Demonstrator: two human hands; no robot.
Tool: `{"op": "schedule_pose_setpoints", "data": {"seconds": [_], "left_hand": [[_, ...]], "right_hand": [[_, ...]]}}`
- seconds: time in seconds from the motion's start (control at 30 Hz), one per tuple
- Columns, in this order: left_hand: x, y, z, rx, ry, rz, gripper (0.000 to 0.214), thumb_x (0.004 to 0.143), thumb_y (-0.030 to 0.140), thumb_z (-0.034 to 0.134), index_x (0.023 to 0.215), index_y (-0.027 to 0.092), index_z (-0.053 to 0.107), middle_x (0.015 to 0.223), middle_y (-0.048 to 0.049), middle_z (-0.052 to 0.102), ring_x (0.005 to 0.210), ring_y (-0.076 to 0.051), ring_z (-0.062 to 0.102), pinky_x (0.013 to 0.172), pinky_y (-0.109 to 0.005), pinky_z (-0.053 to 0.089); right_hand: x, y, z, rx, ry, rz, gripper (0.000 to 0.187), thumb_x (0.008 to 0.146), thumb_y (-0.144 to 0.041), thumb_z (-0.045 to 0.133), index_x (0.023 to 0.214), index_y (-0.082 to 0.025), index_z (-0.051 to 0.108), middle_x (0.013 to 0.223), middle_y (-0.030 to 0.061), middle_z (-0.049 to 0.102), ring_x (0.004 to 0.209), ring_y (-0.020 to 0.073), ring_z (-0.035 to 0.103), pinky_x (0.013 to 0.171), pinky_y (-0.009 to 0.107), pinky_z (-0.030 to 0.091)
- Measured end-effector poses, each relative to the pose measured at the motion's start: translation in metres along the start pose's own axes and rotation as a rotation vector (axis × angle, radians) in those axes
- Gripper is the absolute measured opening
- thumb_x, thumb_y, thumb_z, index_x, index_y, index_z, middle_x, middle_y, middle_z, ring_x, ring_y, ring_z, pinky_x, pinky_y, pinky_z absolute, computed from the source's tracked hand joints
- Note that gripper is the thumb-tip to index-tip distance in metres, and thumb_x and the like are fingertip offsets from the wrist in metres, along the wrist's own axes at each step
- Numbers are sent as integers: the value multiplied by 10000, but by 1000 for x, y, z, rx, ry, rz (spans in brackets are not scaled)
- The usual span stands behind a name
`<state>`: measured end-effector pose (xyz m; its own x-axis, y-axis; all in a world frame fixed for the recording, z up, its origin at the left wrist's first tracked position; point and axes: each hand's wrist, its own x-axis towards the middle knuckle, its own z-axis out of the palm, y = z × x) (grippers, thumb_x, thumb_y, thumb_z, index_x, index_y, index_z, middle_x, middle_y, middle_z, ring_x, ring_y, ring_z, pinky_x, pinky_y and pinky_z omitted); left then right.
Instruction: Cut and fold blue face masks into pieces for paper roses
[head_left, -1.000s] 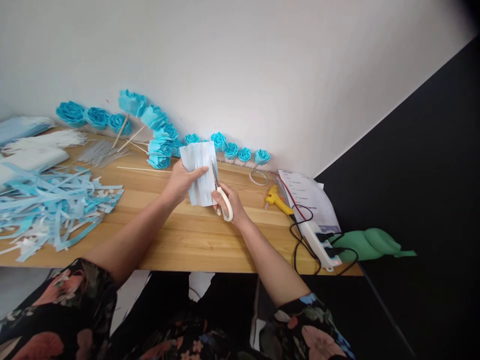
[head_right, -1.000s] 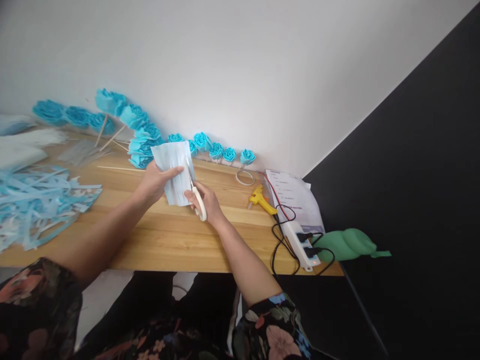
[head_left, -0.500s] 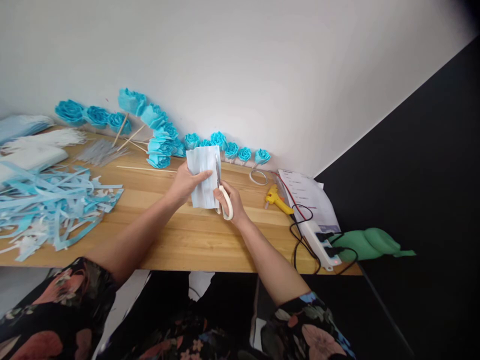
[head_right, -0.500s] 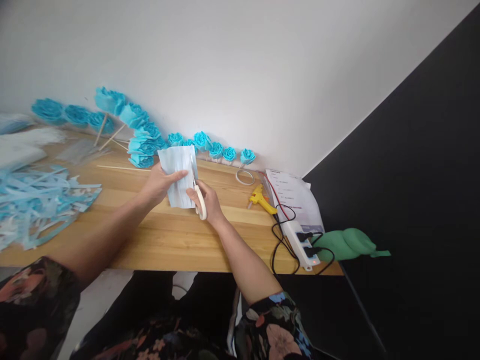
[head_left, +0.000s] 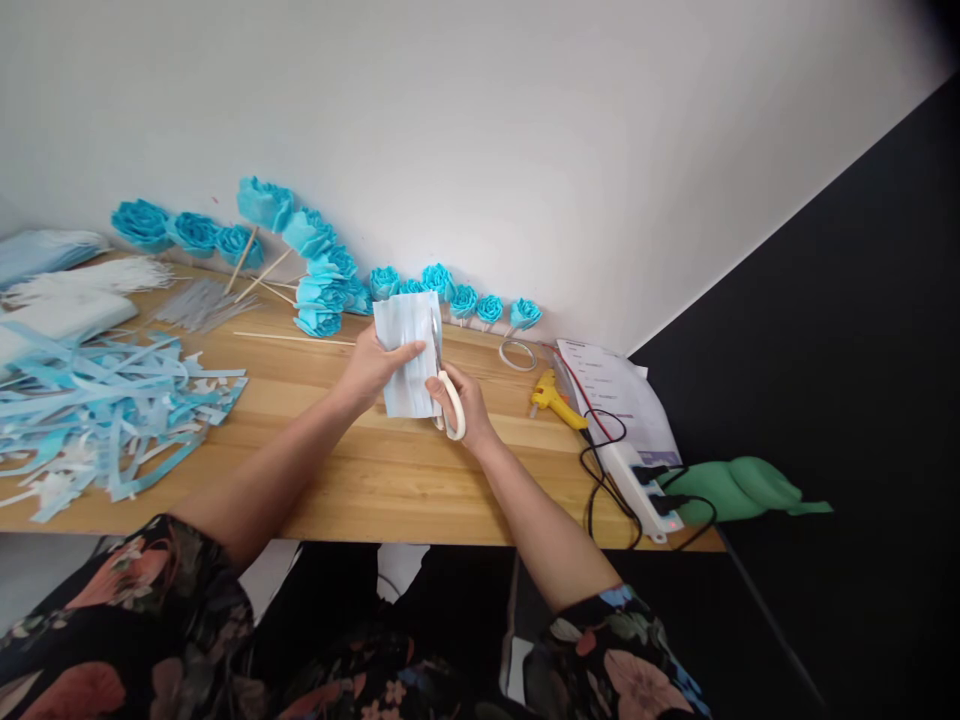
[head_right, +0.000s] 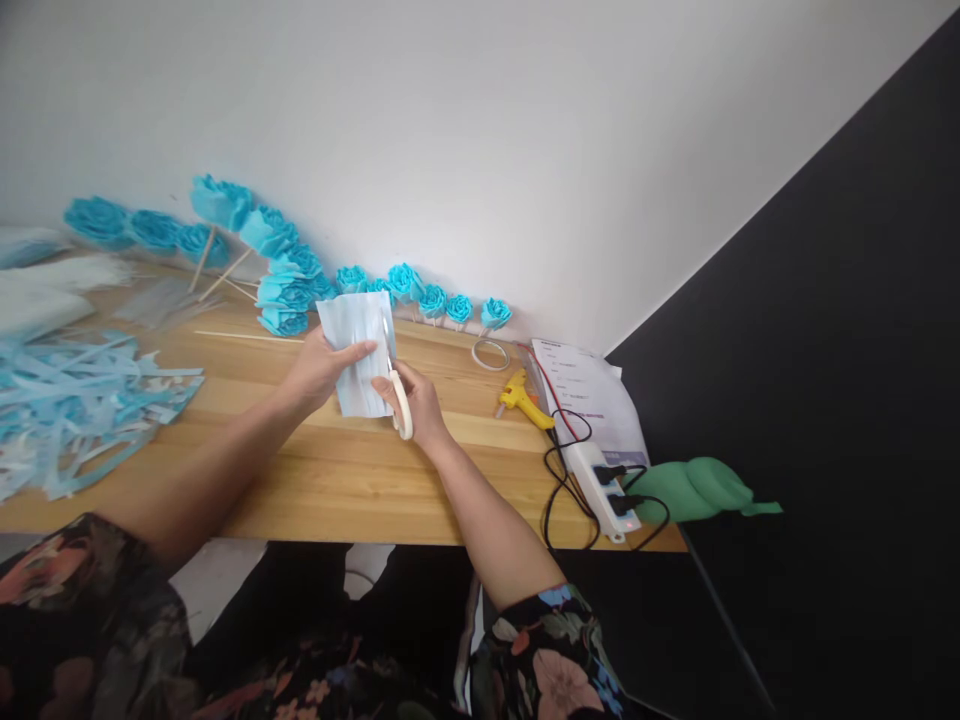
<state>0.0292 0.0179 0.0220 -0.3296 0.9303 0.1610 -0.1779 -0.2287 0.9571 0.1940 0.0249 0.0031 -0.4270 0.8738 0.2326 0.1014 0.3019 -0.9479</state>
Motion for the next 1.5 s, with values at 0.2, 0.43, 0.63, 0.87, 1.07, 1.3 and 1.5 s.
{"op": "schedule_pose_setpoints", "data": {"seconds": [0.2,0.43,0.63,0.87,1.07,1.3,1.5], "left_hand": [[0,0,0,7,8,-7,596,572,405,890,1058,133,676,1040,-112,758,986,-309,715,867,-419,585],[0,0,-1,13,7,-21,615,567,416,892,1064,127,674,1039,-118,755,976,-311,716,862,-431,587],[-1,1,-1,-6,15,-16,636,583,469,892,1077,125,688,1056,-125,757,992,-314,713,874,-417,580],[5,5,-5,-98,96,-27,633,572,534,905,1011,119,717,997,-132,768,941,-317,726,823,-399,600],[3,6,-4,-65,100,-63,600,528,497,932,938,114,717,942,-123,765,887,-308,729,777,-385,606],[1,3,-2,-30,88,-73,536,556,482,916,900,121,719,910,-128,763,894,-327,734,763,-407,621],[-1,6,-1,-2,93,-87,546,544,507,915,872,118,719,891,-133,767,898,-348,735,745,-410,625]], "right_hand": [[1,1,0,-16,4,-30,502,804,-652,710,967,-177,713,722,1,557,647,133,477,595,254,406],[2,2,0,-16,-2,-44,476,804,-632,719,954,-181,708,696,-9,534,623,123,447,574,246,384],[2,3,0,21,-18,-8,450,802,-625,728,921,-194,678,653,-18,521,576,123,456,525,242,371],[1,0,1,-6,-33,-26,507,785,-674,722,894,-181,680,671,-18,503,614,117,439,555,239,372],[1,-2,-1,4,-86,10,670,803,-759,639,1148,-188,699,731,10,579,644,149,509,585,261,433],[2,-1,-3,-50,-59,-41,681,799,-782,625,1110,-183,716,869,55,665,813,197,587,704,282,486],[1,0,-3,-40,-69,-19,673,807,-787,610,1098,-187,709,789,34,617,715,177,548,653,284,460]]}}
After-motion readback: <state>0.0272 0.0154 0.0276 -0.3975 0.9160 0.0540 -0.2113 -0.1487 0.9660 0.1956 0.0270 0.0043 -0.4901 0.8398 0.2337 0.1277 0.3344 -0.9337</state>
